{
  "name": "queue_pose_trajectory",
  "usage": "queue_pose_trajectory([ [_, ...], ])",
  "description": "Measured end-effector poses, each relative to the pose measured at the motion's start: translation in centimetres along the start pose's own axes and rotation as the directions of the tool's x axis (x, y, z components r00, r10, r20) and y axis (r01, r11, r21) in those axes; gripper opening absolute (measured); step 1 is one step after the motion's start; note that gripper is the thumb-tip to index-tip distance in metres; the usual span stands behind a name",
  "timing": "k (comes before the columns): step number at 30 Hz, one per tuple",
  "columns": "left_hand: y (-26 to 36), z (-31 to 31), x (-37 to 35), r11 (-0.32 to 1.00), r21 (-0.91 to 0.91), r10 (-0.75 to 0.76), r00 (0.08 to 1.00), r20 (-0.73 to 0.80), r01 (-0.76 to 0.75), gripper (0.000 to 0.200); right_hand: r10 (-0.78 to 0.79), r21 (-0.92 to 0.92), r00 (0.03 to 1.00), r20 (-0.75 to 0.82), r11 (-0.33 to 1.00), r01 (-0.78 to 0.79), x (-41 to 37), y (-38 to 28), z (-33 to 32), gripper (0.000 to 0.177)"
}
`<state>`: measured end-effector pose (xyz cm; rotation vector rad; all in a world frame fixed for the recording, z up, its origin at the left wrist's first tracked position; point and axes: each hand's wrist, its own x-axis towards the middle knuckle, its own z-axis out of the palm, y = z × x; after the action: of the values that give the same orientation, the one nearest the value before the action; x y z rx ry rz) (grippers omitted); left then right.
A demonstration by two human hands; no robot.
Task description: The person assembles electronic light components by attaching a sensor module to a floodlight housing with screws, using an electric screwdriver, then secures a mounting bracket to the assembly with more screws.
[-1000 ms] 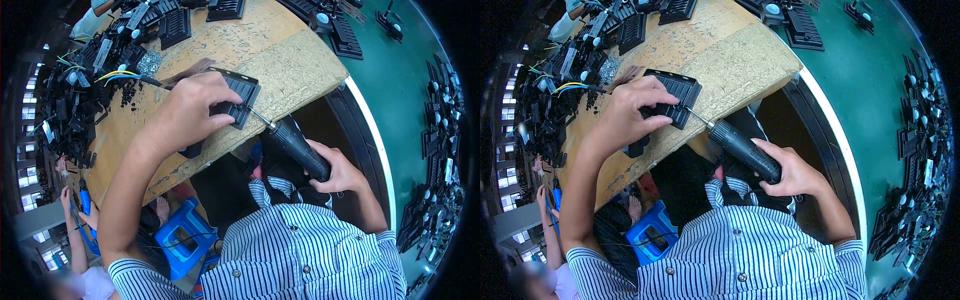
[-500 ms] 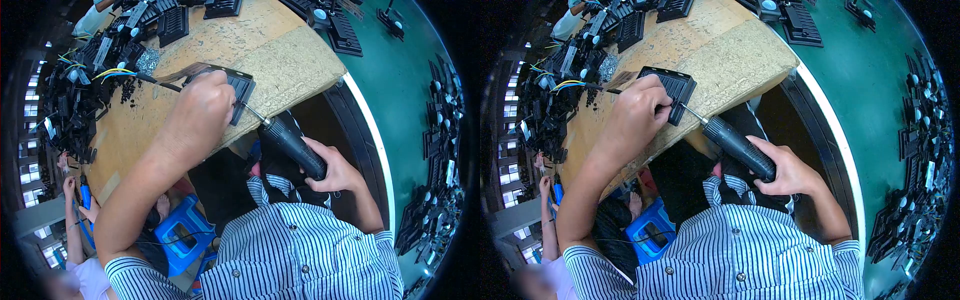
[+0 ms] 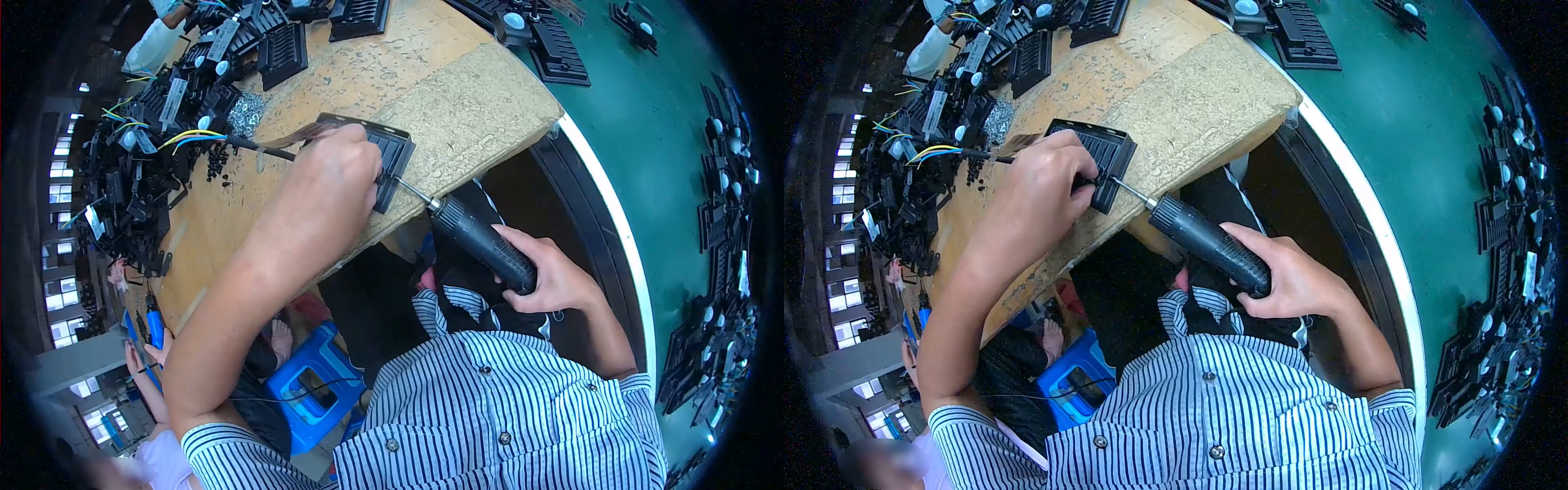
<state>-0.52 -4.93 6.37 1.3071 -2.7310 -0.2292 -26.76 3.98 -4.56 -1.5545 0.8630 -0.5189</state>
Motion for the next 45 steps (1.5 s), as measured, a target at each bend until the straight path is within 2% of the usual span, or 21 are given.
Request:
queue_pose_trajectory([
  [3,-0.1,-0.2,0.5,0.999,-0.030,-0.031,0.999,0.036,0.032,0.010,0.011,-0.012,1.000,-0.002,1.000,-0.011,-0.1,-0.2,0.0,0.079],
  [6,0.0,-0.3,0.4,1.000,-0.014,-0.003,0.999,0.036,0.004,0.008,-0.036,-0.020,0.999,-0.027,0.999,0.036,0.0,0.0,0.2,0.079],
  [9,-0.3,-0.1,0.2,1.000,-0.021,-0.005,0.999,0.053,0.006,0.010,-0.001,0.011,1.000,0.001,1.000,0.001,0.1,-0.3,0.0,0.079],
  [13,-0.4,0.4,-0.3,0.983,0.079,0.167,0.985,-0.040,-0.163,0.016,0.038,0.025,0.999,-0.017,0.999,-0.037,0.1,-0.2,0.1,0.079],
  [16,-0.4,0.6,-0.5,0.985,0.067,0.162,0.984,-0.077,-0.157,0.016,0.042,0.014,0.999,-0.024,0.999,-0.042,0.1,-0.2,0.2,0.078],
  [19,-0.3,0.4,-0.7,0.995,0.020,0.102,0.992,-0.068,-0.101,0.013,0.019,0.021,0.999,-0.032,1.000,-0.019,0.1,-0.2,0.2,0.078],
  [22,-0.1,0.2,-0.8,0.968,-0.238,-0.112,0.986,-0.125,0.080,0.006,-0.003,0.028,0.999,-0.038,1.000,0.004,0.2,0.0,0.2,0.079],
  [25,-0.7,1.7,-0.8,0.924,-0.343,-0.222,0.968,-0.121,0.169,0.005,-0.041,0.018,0.998,-0.037,0.999,0.042,0.4,0.7,0.3,0.081],
  [29,-1.2,1.5,-0.7,0.843,-0.471,-0.298,0.955,-0.008,0.259,0.008,-0.064,0.037,0.998,-0.007,0.997,0.064,0.6,1.1,0.2,0.083],
  [33,-1.4,1.5,-0.6,0.872,-0.431,-0.260,0.965,-0.012,0.230,0.007,-0.076,0.052,0.997,-0.011,0.996,0.077,0.7,1.5,0.3,0.083],
  [36,-1.1,1.4,-0.3,0.863,-0.446,-0.261,0.965,0.008,0.237,0.007,-0.145,0.024,0.988,-0.055,0.989,0.146,0.7,2.2,0.6,0.083],
  [38,-1.4,1.3,-0.3,0.864,-0.454,-0.232,0.972,0.023,0.217,0.007,-0.091,0.051,0.996,-0.018,0.994,0.092,0.7,1.8,0.3,0.083],
  [45,-2.4,0.4,-0.6,0.899,-0.435,-0.035,0.998,0.048,0.052,0.022,-0.066,0.074,0.998,0.016,0.995,0.065,0.7,1.7,0.0,0.082],
])
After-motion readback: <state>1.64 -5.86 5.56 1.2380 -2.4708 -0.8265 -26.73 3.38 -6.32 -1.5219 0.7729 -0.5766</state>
